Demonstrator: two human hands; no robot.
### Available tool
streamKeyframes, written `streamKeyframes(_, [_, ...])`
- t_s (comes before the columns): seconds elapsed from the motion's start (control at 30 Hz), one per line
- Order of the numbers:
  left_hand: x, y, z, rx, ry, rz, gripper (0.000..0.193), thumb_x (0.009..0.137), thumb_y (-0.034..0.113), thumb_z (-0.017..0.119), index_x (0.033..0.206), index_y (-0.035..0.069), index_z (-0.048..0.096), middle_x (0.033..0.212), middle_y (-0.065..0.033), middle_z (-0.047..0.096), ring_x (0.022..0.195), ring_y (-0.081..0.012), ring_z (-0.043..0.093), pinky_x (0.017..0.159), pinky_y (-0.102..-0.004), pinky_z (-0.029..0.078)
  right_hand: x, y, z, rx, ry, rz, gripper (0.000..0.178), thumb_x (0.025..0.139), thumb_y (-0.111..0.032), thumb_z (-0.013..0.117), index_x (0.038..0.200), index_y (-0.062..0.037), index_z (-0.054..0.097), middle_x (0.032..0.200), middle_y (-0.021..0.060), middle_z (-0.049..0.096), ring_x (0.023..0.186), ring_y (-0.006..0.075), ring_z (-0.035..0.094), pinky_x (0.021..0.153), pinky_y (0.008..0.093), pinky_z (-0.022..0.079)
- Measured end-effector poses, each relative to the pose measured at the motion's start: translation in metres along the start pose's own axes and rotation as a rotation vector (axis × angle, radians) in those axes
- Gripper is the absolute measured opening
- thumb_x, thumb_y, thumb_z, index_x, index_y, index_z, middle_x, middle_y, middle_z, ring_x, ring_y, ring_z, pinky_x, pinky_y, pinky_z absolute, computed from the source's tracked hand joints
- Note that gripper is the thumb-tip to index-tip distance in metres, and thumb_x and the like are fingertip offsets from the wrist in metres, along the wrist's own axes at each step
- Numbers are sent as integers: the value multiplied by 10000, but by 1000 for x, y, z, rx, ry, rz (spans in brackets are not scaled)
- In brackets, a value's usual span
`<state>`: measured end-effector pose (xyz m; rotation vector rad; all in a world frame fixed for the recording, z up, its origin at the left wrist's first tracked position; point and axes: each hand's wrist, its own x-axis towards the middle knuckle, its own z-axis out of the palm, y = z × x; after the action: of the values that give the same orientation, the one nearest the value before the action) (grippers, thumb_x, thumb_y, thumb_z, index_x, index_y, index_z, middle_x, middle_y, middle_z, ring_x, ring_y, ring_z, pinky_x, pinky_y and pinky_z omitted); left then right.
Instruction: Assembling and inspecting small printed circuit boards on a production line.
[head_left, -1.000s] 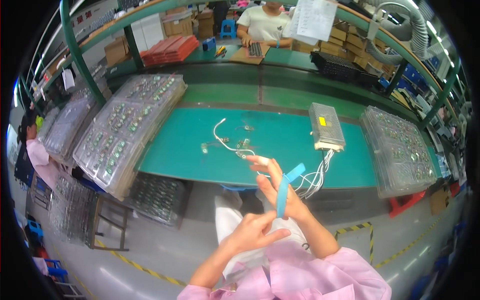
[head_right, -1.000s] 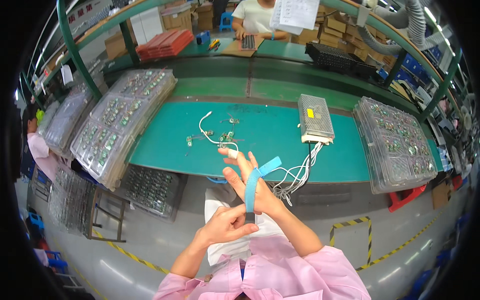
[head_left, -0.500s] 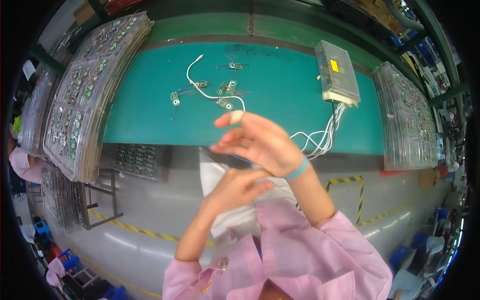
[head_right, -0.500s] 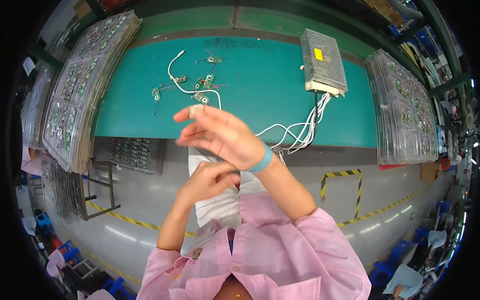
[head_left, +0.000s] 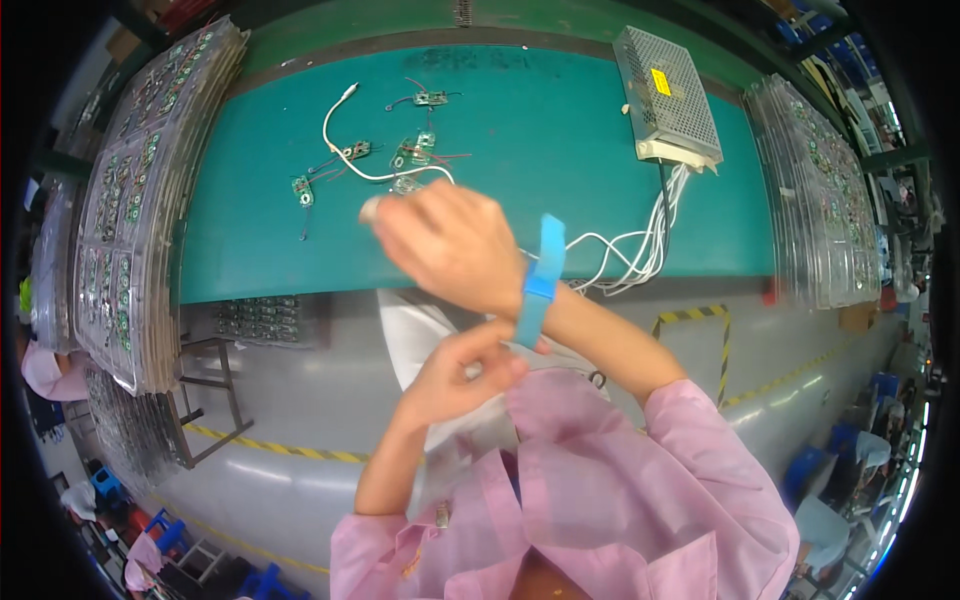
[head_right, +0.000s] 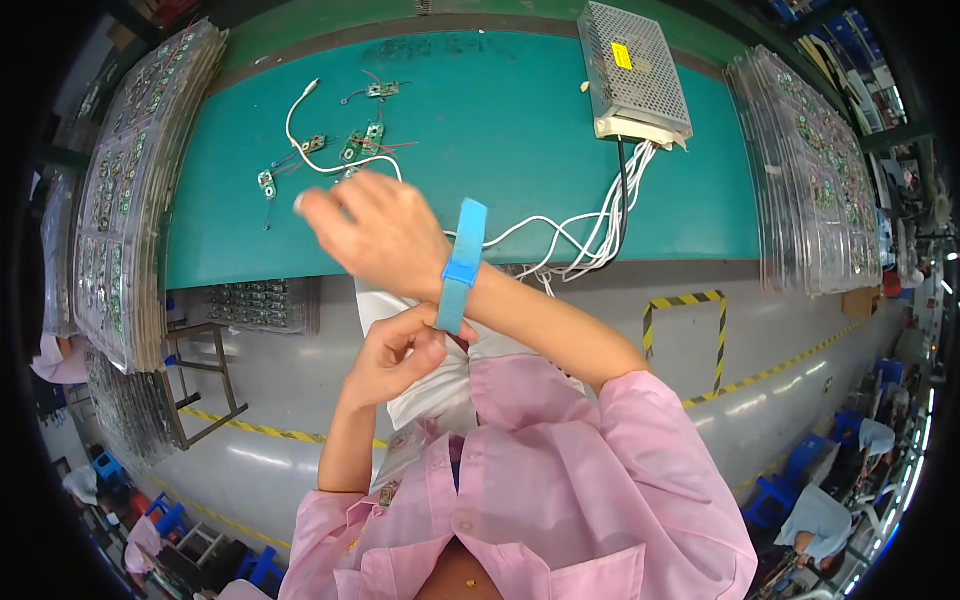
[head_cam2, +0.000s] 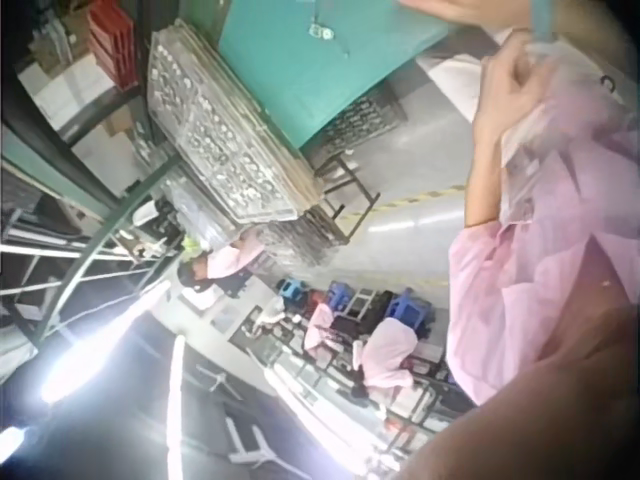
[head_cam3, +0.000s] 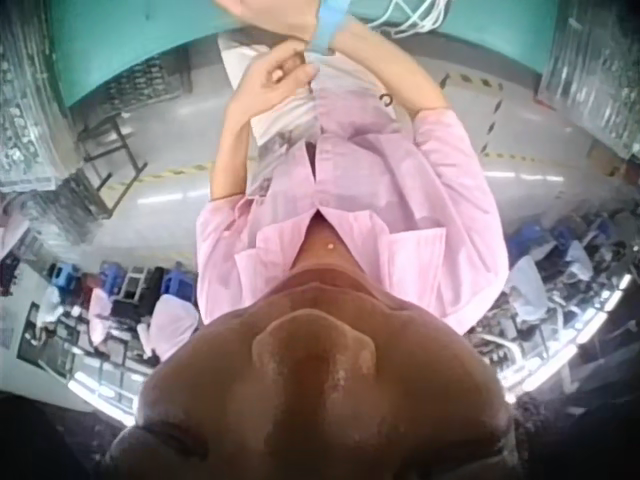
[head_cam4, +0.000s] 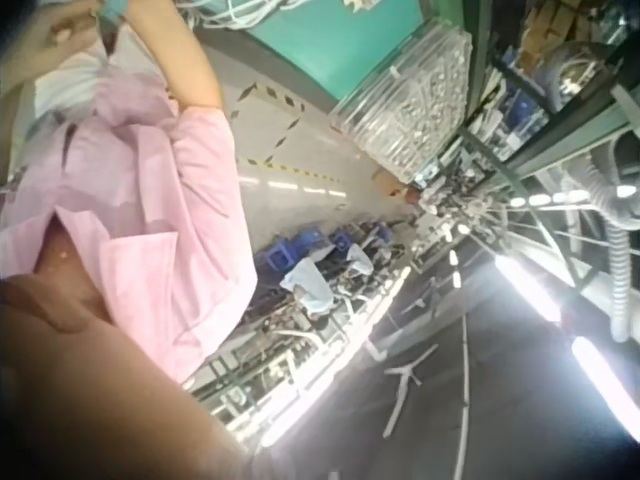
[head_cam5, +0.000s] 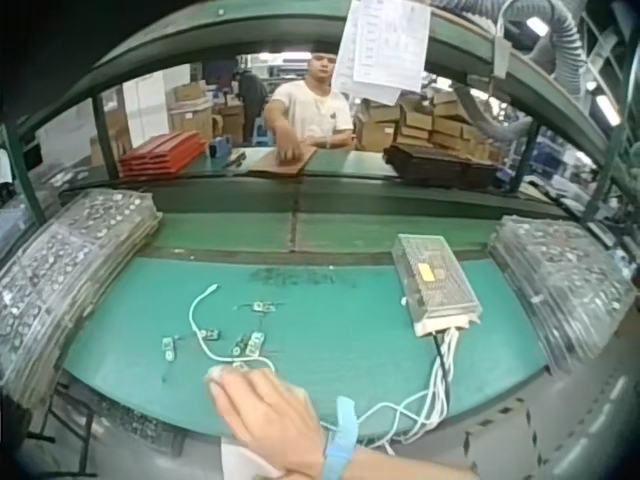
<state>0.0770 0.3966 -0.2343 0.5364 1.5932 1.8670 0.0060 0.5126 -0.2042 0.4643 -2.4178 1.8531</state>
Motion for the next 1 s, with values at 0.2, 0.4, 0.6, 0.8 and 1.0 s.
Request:
streamKeyframes(0.2, [7, -15, -5, 748, 124, 198, 292, 771, 82, 631, 1063, 76, 625, 718, -3, 605, 498, -124, 414, 534, -234, 389, -1, -28, -5, 853, -219, 290, 132, 931, -153, 509, 955, -41, 574, 794, 16, 548, 628, 92, 498, 524, 219, 451])
streamKeyframes(0.4, [-3, -15, 14, 737, 344, 262, 195, 779, 71, 619, 969, 80, 661, 769, -10, 626, 562, -119, 482, 547, -246, 409, -10, -39, -1, 802, -291, 122, 135, 934, -133, 493, 938, -16, 561, 777, 39, 567, 592, 85, 496, 561, 204, 467])
streamKeyframes(0.6, [-24, 18, 17, 784, 208, 230, 140, 812, 70, 594, 928, 77, 671, 762, -21, 632, 613, -124, 534, 561, -247, 416, 0, -38, -43, 379, -101, -16, 108, 927, -108, 490, 954, -30, 560, 891, 38, 599, 640, 71, 505, 599, 192, 447])
streamKeyframes(0.8, [-43, 7, -5, 377, 424, 125, 110, 832, 34, 570, 875, 38, 672, 731, -25, 617, 564, -98, 489, 535, -215, 389, 24, -24, -84, -85, -106, 11, 128, 920, -127, 491, 952, -41, 580, 827, 13, 579, 655, 69, 473, 592, 192, 402])
streamKeyframes(1.0, [-60, -5, -4, 263, 566, 37, 125, 882, 48, 538, 907, 34, 660, 775, -7, 623, 576, -83, 482, 540, -202, 385, 11, -45, -69, -52, -357, 86, 137, 915, -112, 486, 955, -38, 595, 804, 4, 564, 664, 87, 480, 592, 206, 393])
